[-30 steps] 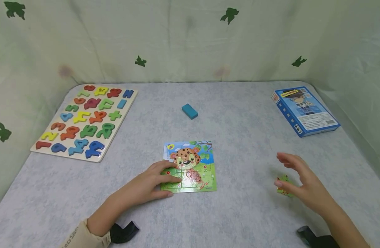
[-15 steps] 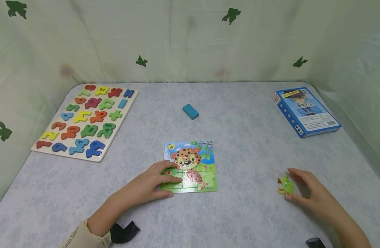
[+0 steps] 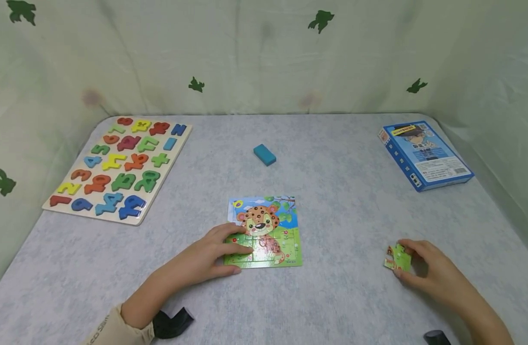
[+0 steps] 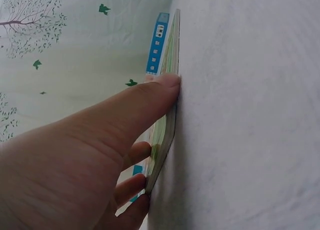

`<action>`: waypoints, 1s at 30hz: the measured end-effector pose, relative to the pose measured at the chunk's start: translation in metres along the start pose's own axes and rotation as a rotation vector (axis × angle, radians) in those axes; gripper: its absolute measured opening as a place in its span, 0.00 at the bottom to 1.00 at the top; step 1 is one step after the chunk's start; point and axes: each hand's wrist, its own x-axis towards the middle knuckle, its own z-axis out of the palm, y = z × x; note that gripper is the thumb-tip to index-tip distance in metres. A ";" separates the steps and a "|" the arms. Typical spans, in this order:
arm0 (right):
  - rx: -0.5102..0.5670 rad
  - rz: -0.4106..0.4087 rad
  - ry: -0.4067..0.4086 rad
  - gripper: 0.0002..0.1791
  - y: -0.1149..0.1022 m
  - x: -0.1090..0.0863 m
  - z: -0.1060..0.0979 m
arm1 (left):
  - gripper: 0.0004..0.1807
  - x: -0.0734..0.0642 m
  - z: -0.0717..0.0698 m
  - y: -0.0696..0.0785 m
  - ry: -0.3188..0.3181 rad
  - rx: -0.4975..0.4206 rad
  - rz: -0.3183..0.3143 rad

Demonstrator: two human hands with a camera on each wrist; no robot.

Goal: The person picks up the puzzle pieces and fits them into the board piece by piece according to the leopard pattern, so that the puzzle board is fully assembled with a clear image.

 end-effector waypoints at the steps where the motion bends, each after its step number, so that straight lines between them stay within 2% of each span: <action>1: -0.004 -0.035 0.039 0.34 -0.002 0.000 0.000 | 0.21 0.000 0.000 0.000 0.001 0.001 0.001; 5: -0.005 -0.127 0.125 0.35 -0.016 0.003 -0.005 | 0.21 0.000 0.000 0.000 0.006 0.004 0.003; 9: 0.052 -0.171 0.125 0.35 -0.039 0.011 -0.009 | 0.20 0.000 0.001 0.001 0.013 0.023 -0.001; 13: 0.130 -0.288 0.127 0.35 -0.062 0.024 -0.004 | 0.20 0.001 0.003 0.004 0.042 0.077 0.017; 17: 0.212 -0.395 0.091 0.36 -0.084 0.039 0.010 | 0.19 0.004 0.005 0.009 0.071 0.151 0.068; 21: 0.279 -0.463 0.028 0.33 -0.103 0.053 0.027 | 0.19 0.006 0.007 0.014 0.042 0.178 0.100; 24: 0.273 -0.460 -0.050 0.33 -0.115 0.062 0.041 | 0.19 0.006 0.008 0.018 0.017 0.186 0.089; 26: 0.249 -0.435 -0.108 0.33 -0.122 0.067 0.050 | 0.19 0.006 0.008 0.019 0.025 0.207 0.094; 30: 0.210 -0.410 -0.173 0.34 -0.131 0.076 0.064 | 0.20 0.008 0.011 0.021 0.058 0.260 0.159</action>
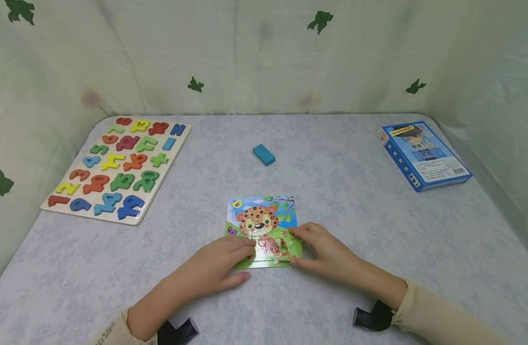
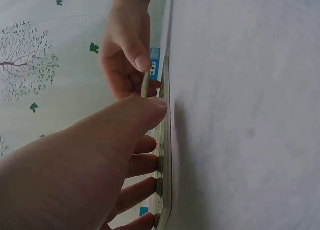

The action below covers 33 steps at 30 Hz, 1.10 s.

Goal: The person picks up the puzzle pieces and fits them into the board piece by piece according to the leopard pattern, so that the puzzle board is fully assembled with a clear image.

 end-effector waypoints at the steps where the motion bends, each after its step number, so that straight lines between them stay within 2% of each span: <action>1: -0.011 -0.001 -0.004 0.34 0.000 0.003 0.003 | 0.22 0.001 0.001 0.001 0.006 0.022 0.016; 6: -0.050 -0.039 -0.010 0.33 0.002 0.011 0.009 | 0.31 0.004 0.008 0.006 0.010 0.117 0.057; 12: -0.040 -0.043 -0.047 0.32 0.002 0.016 0.009 | 0.33 0.009 0.008 0.016 -0.037 0.229 0.042; 18: -0.064 -0.046 -0.060 0.33 0.001 0.019 0.007 | 0.32 0.011 0.005 0.022 -0.095 0.263 -0.006; 22: -0.156 -0.070 -0.086 0.33 0.003 0.020 0.005 | 0.32 0.012 0.004 0.023 -0.094 0.277 -0.021; 25: -0.192 -0.066 -0.135 0.34 0.004 0.017 0.002 | 0.31 0.013 0.003 0.024 -0.083 0.275 -0.033; 28: -0.140 -0.049 -0.178 0.38 0.008 0.012 0.000 | 0.30 0.014 0.004 0.023 -0.087 0.240 -0.054; 31: -0.002 0.007 -0.207 0.39 0.010 0.003 -0.008 | 0.30 0.011 0.005 0.020 -0.101 0.175 -0.077; 33: 0.079 0.051 -0.197 0.39 0.011 -0.003 -0.016 | 0.30 0.009 0.004 0.016 -0.115 0.115 -0.092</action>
